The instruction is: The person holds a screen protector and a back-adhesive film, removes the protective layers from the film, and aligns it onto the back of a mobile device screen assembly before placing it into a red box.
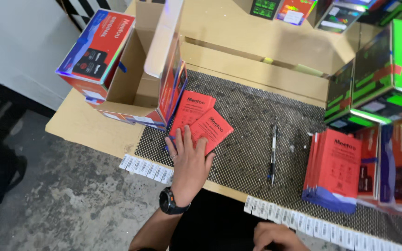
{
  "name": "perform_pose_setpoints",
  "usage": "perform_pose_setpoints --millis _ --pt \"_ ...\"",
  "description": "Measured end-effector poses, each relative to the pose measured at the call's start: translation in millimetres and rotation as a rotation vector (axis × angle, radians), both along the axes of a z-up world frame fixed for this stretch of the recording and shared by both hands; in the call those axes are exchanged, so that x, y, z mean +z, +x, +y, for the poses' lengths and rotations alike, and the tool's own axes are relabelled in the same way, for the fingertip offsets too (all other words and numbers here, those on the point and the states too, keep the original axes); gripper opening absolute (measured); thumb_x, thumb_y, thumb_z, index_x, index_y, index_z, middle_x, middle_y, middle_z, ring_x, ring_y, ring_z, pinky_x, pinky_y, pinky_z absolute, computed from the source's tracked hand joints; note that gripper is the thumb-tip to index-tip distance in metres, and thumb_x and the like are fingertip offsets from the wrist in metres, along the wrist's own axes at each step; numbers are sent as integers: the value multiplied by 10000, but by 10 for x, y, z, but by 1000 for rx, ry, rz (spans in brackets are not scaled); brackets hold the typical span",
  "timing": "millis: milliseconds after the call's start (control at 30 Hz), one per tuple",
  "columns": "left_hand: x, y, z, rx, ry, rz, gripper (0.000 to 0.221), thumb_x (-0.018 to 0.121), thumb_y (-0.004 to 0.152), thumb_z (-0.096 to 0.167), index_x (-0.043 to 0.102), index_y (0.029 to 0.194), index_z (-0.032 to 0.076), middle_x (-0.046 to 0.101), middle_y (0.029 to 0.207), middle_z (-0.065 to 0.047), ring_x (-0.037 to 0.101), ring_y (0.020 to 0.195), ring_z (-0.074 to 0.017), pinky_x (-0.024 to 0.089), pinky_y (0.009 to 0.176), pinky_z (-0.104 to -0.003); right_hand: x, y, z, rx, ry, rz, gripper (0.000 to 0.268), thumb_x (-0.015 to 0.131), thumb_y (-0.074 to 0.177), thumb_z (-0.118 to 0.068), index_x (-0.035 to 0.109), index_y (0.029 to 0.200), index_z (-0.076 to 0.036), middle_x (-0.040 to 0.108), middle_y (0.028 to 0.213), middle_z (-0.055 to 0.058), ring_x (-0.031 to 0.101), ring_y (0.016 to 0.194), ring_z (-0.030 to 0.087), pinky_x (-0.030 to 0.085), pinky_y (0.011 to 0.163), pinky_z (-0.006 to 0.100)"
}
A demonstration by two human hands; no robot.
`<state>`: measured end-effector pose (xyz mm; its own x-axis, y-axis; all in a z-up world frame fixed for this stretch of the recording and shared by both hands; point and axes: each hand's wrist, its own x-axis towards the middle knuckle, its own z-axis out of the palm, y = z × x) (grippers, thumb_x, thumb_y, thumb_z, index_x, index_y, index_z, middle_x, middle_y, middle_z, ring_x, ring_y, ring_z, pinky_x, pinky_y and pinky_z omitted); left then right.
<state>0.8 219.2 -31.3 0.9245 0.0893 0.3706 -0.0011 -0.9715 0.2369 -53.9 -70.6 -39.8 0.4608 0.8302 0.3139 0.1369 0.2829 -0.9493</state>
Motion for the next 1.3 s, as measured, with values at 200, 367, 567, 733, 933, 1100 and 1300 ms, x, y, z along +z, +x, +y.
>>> perform_pose_setpoints --millis 200,367,567,733,933,1100,1300 --pt "-104 -8 41 2 -16 -14 457 743 843 304 578 1235 138 383 1540 -342 340 1438 -525 194 1181 -736 412 -103 407 -61 339 139 329 672 1042 -217 644 805 9 584 714 168 531 565 293 448 532 408" --pt "-129 8 78 20 -157 -15 536 826 785 273 534 1205 113 424 1511 -298 358 1431 -469 190 1191 -718 862 44 394 -184 262 30 220 678 993 -177 709 853 -9 639 723 139 597 603 267 504 580 385" --pt "79 -75 44 -199 -306 -79 741 849 772 186 461 1394 83 472 1470 -156 390 1411 -370 217 1233 -648 705 108 206 -632 32 -116 103 678 927 -192 720 962 -104 623 918 61 618 852 187 523 782 300" --pt "123 -292 -341 -517 -414 -43 994 928 688 135 380 1517 168 461 1551 -62 341 1498 -339 98 1284 -650 253 160 -47 -854 -36 -150 113 656 958 -173 683 1035 -94 560 1022 76 602 999 218 510 897 327" --pt "115 -357 -595 -684 -449 -105 606 783 904 237 502 1441 248 509 1529 9 367 1472 -432 87 1180 -805 -48 74 -290 -1141 167 38 90 541 918 23 575 869 -45 545 823 84 531 798 182 422 717 257" --pt "158 -312 -594 -791 -437 -200 618 774 864 90 505 1413 181 526 1510 -60 448 1382 -402 387 1140 -564 -158 5 -448 -1125 73 90 65 577 976 -28 610 921 -20 618 918 109 581 814 169 476 684 257" --pt "118 -343 -534 -789 -447 -165 651 813 866 133 498 1431 199 508 1541 -49 447 1406 -393 376 1119 -602 -282 65 -561 -1054 40 33 50 604 963 -27 613 919 -47 658 999 123 612 962 212 486 828 299"
